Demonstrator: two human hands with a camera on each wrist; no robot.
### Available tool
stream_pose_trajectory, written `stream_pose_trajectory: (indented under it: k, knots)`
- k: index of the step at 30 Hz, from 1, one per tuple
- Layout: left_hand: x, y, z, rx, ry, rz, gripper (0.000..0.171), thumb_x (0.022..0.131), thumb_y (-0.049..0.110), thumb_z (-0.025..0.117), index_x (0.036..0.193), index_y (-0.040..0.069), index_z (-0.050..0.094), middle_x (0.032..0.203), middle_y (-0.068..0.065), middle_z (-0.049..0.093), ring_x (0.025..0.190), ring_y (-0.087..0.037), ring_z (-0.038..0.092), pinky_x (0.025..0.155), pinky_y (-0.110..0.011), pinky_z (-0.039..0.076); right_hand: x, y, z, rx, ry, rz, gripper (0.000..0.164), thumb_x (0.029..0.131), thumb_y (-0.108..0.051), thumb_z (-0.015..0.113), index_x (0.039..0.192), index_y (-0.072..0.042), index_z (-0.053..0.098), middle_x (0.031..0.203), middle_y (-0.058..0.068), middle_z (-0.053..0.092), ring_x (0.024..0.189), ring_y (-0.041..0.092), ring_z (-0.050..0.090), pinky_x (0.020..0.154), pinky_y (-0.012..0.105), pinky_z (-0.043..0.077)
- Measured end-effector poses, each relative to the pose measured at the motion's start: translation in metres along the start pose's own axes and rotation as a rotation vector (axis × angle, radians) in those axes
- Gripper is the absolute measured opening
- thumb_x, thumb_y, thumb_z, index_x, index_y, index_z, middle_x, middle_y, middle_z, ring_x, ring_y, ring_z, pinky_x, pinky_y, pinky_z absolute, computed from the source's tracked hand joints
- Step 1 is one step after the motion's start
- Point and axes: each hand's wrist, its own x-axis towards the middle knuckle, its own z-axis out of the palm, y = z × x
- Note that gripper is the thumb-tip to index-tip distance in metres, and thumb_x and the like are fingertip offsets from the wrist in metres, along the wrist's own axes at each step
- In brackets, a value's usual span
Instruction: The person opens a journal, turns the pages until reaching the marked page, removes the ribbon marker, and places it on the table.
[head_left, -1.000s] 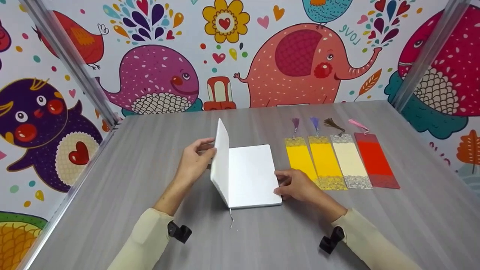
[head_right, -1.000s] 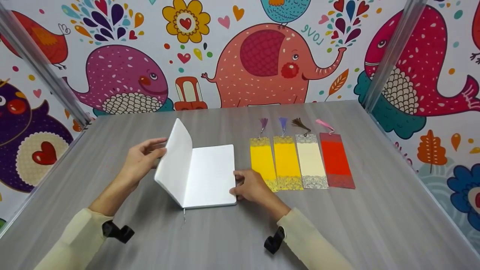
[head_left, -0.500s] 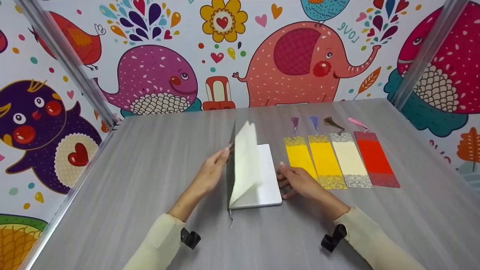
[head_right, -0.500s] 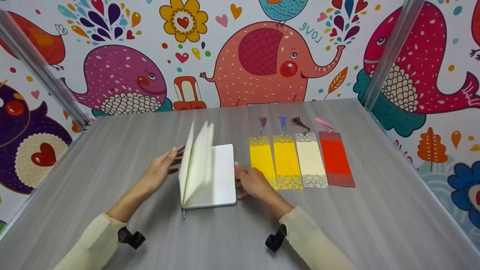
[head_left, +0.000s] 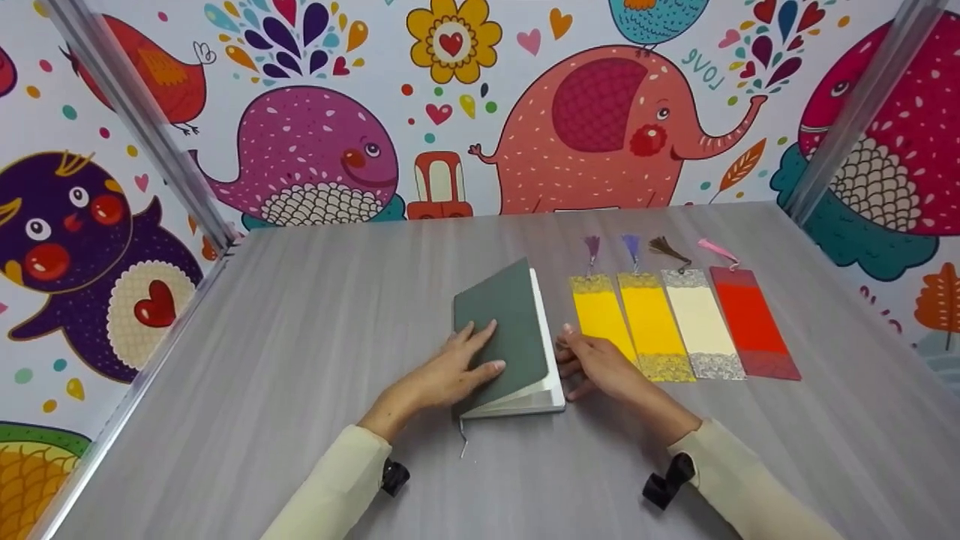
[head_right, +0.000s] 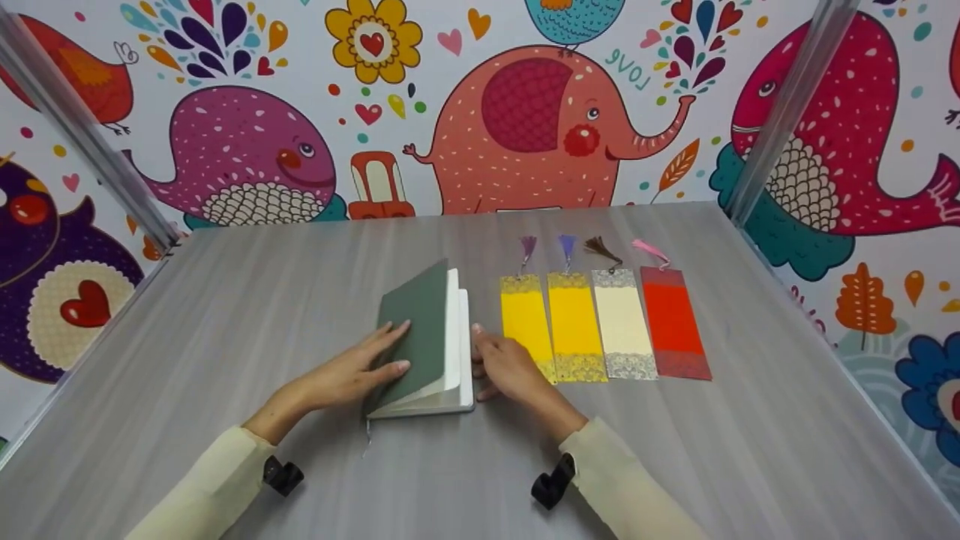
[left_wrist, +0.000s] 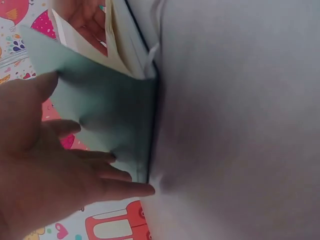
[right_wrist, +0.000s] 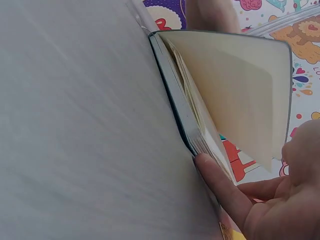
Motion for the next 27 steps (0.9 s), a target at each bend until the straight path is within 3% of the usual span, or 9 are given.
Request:
stream_pose_trajectory:
  k: [4,8,13,17,20,27]
  knots:
    - [0.002,0.001,0.003,0.06,-0.065,-0.032,0.073,0.099,0.051,0.054,0.161,0.025,0.024,0.169,-0.02,0.007,0.156,-0.044,0.002,0.123,-0.064,0.014,-0.002,0.0,-0.001,-0.002,-0.003,-0.001,0.062,0.109,-0.045,0.033,0.143,0.004,0.049,0.12,0.018,0.065,0.093,0.02,0.068,0.069,0.037,0.063]
    - [0.004,0.002,0.009,0.091,-0.084,-0.029,0.076,0.098,0.05,0.059,0.16,0.024,0.025,0.169,-0.019,0.003,0.156,-0.043,0.001,0.124,-0.062,0.016,-0.001,0.002,0.0,-0.02,-0.005,0.009,0.059,0.108,-0.046,0.036,0.137,0.001,0.055,0.117,0.016,0.068,0.093,0.02,0.069,0.069,0.036,0.062]
    - [0.006,0.002,0.015,0.146,-0.085,-0.006,0.077,0.097,0.046,0.062,0.159,0.017,0.028,0.168,-0.022,0.004,0.155,-0.045,0.0,0.124,-0.06,0.018,-0.001,0.005,0.001,-0.078,-0.003,-0.018,0.052,0.102,-0.034,0.057,0.139,0.001,0.055,0.114,0.016,0.069,0.091,0.018,0.067,0.067,0.036,0.063]
    - [0.008,0.001,0.018,0.194,-0.085,-0.006,0.075,0.097,0.046,0.062,0.158,0.015,0.031,0.168,-0.023,0.005,0.155,-0.045,0.001,0.124,-0.06,0.019,-0.001,0.007,0.002,-0.138,-0.01,-0.065,0.06,0.092,-0.014,0.071,0.145,0.003,0.048,0.116,0.016,0.063,0.091,0.018,0.063,0.066,0.036,0.063]
    - [0.009,0.002,0.02,0.214,-0.085,-0.005,0.075,0.097,0.047,0.061,0.158,0.015,0.032,0.168,-0.023,0.006,0.155,-0.045,0.002,0.124,-0.059,0.019,-0.001,0.007,0.002,-0.154,-0.008,-0.083,0.062,0.089,-0.005,0.074,0.144,0.004,0.049,0.113,0.017,0.061,0.09,0.019,0.062,0.065,0.036,0.063]
    - [0.008,0.006,0.017,0.254,-0.082,-0.003,0.073,0.097,0.047,0.061,0.156,0.014,0.036,0.167,-0.025,0.013,0.154,-0.048,0.008,0.123,-0.058,0.023,-0.002,0.005,0.002,-0.169,-0.015,-0.096,0.062,0.088,-0.005,0.075,0.144,0.004,0.05,0.11,0.016,0.061,0.085,0.018,0.062,0.064,0.035,0.063]
